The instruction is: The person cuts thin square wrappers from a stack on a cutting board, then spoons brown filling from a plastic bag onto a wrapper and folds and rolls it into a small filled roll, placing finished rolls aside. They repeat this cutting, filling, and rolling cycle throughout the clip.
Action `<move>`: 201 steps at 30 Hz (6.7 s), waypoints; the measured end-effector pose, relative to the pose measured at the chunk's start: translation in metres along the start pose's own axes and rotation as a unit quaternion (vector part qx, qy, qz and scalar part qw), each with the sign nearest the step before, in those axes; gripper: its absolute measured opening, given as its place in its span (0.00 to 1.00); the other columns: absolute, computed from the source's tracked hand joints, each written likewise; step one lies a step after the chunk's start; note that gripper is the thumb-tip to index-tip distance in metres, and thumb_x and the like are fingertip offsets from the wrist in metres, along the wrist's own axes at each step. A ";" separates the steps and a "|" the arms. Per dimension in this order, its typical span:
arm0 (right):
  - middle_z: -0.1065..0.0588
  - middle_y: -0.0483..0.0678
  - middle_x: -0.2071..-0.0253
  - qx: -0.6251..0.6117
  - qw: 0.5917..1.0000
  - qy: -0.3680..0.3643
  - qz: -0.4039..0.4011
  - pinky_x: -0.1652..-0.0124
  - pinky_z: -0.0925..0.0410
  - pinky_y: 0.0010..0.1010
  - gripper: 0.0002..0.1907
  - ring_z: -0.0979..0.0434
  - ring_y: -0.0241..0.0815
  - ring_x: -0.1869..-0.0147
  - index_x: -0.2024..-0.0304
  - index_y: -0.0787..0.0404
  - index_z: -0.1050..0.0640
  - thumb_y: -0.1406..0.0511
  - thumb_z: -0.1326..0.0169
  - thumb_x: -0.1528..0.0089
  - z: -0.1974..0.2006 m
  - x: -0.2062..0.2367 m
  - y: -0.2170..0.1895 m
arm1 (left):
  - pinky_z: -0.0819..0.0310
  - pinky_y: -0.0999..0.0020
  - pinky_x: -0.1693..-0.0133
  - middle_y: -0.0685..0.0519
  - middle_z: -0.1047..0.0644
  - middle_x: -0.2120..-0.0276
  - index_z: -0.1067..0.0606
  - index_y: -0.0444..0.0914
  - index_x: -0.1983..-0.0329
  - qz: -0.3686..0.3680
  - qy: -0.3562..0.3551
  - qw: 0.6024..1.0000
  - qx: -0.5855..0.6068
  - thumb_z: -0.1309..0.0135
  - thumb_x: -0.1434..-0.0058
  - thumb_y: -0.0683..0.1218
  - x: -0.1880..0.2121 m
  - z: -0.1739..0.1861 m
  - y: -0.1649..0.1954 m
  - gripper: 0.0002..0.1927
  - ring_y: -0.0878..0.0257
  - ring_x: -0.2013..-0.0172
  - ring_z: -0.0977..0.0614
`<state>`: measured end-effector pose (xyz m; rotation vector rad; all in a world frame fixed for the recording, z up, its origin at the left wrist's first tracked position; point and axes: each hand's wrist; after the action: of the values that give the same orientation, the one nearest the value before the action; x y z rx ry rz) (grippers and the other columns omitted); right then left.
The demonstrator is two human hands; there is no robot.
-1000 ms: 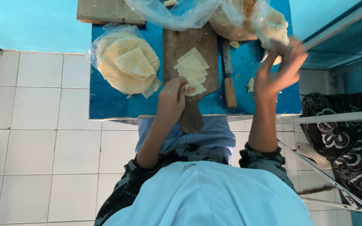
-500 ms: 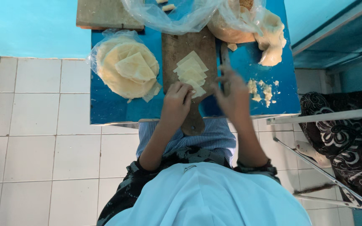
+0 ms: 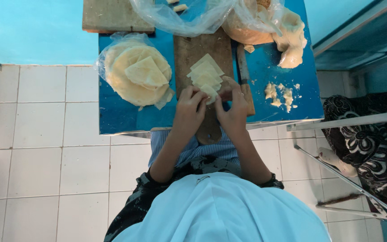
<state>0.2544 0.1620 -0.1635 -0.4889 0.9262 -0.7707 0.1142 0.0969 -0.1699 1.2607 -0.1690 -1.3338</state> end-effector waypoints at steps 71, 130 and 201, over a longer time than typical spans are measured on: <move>0.22 0.52 0.59 -0.044 0.965 -0.244 0.089 0.55 0.25 0.38 0.38 0.17 0.51 0.55 0.27 0.54 0.39 0.75 0.42 0.38 0.011 -0.057 0.006 | 0.29 0.55 0.54 0.46 0.25 0.60 0.21 0.32 0.58 -0.049 -0.093 0.994 -0.021 0.44 0.39 0.36 -0.027 0.023 -0.019 0.06 0.48 0.54 0.25; 0.19 0.49 0.54 -0.389 0.867 -0.269 -0.158 0.45 0.28 0.28 0.40 0.20 0.35 0.47 0.24 0.61 0.38 0.72 0.38 0.37 0.016 -0.069 0.014 | 0.25 0.62 0.51 0.48 0.27 0.50 0.28 0.38 0.40 0.052 0.008 0.995 0.086 0.28 0.48 0.46 -0.036 0.018 -0.021 0.33 0.55 0.54 0.24; 0.17 0.57 0.64 -0.002 0.991 0.062 0.121 0.66 0.20 0.30 0.23 0.11 0.44 0.62 0.41 0.65 0.32 0.80 0.36 0.32 0.069 -0.220 0.172 | 0.31 0.50 0.59 0.44 0.26 0.63 0.27 0.35 0.60 0.064 0.016 0.981 -0.185 0.42 0.41 0.41 -0.033 -0.015 -0.044 0.08 0.45 0.60 0.24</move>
<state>0.2958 0.4437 -0.1277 -0.3266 1.0814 -0.5827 0.0865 0.1425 -0.1907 0.9398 0.0219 -1.1698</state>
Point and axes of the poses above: each hand's wrist, its own x-axis away from the middle knuckle, its own z-axis out of the back of the hand, y = z × x
